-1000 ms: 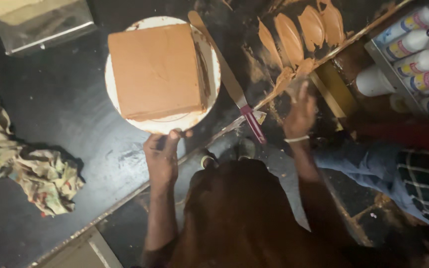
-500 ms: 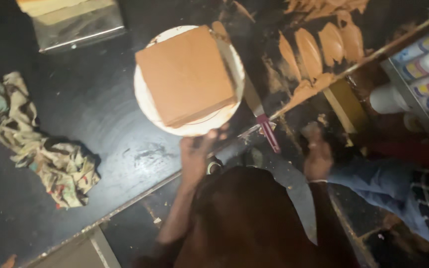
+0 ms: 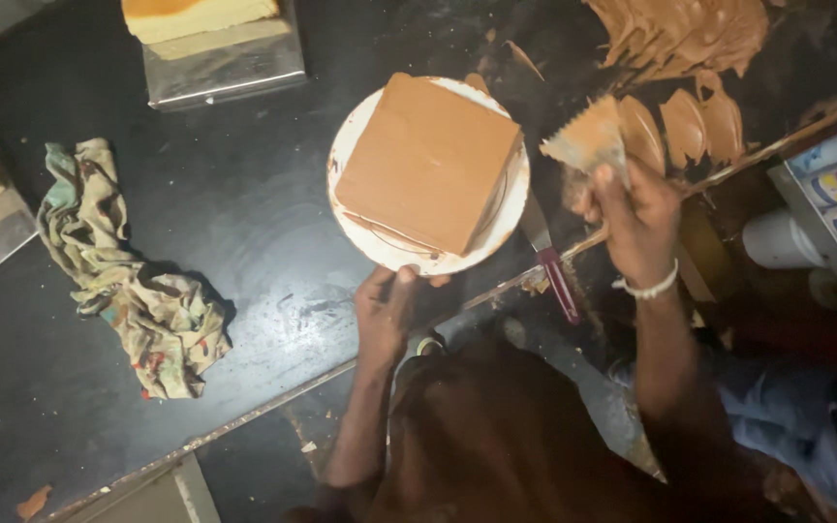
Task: The person applies brown icing to a square cake on a rotating stand using a metal spatula and a serrated scraper. They smooth the icing on the top and sides. Finally, they lift the cake and place it onto a square yellow board.
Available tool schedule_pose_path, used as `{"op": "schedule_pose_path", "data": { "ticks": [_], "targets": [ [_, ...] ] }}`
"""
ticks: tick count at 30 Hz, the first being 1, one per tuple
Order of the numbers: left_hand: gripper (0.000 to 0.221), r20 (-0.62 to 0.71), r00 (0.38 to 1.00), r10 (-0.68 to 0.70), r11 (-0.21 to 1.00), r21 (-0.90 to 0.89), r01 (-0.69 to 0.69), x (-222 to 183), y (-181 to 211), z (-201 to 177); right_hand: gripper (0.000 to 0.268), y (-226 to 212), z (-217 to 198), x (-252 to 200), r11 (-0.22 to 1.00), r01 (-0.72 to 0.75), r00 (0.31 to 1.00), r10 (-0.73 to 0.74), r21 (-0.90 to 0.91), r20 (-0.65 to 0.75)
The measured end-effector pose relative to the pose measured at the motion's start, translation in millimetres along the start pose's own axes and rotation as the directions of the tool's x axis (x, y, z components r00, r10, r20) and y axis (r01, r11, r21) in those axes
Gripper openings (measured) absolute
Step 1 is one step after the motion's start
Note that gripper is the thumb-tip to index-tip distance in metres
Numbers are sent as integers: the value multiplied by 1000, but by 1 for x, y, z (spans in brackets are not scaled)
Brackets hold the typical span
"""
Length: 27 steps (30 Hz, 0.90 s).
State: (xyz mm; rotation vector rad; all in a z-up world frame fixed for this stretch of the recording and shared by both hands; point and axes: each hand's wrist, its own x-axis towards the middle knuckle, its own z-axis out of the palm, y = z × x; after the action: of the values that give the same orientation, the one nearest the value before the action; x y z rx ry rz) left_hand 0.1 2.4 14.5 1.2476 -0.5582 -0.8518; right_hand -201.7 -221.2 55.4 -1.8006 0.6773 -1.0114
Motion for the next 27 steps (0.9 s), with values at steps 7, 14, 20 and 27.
{"op": "schedule_pose_path", "data": {
  "ticks": [7, 14, 20, 27],
  "targets": [
    [31, -47, 998, -50, 997, -63, 47, 1, -3, 0, 27, -10, 16, 27, 994, -109, 989, 110, -16, 97],
    [28, 20, 1000, -3, 997, -77, 5, 1, -4, 0, 20, -31, 27, 24, 960, 43, 994, -12, -277, 113],
    [27, 15, 999, -40, 993, -114, 41, 1, -6, 3, 13, -51, 36, 14, 870, 196, 974, -119, -452, 194],
    [25, 21, 999, -41, 990, -134, 44, 3, -16, 0, 14, -61, 41, -18, 888, 222, 949, -103, -403, 296]
  ]
}}
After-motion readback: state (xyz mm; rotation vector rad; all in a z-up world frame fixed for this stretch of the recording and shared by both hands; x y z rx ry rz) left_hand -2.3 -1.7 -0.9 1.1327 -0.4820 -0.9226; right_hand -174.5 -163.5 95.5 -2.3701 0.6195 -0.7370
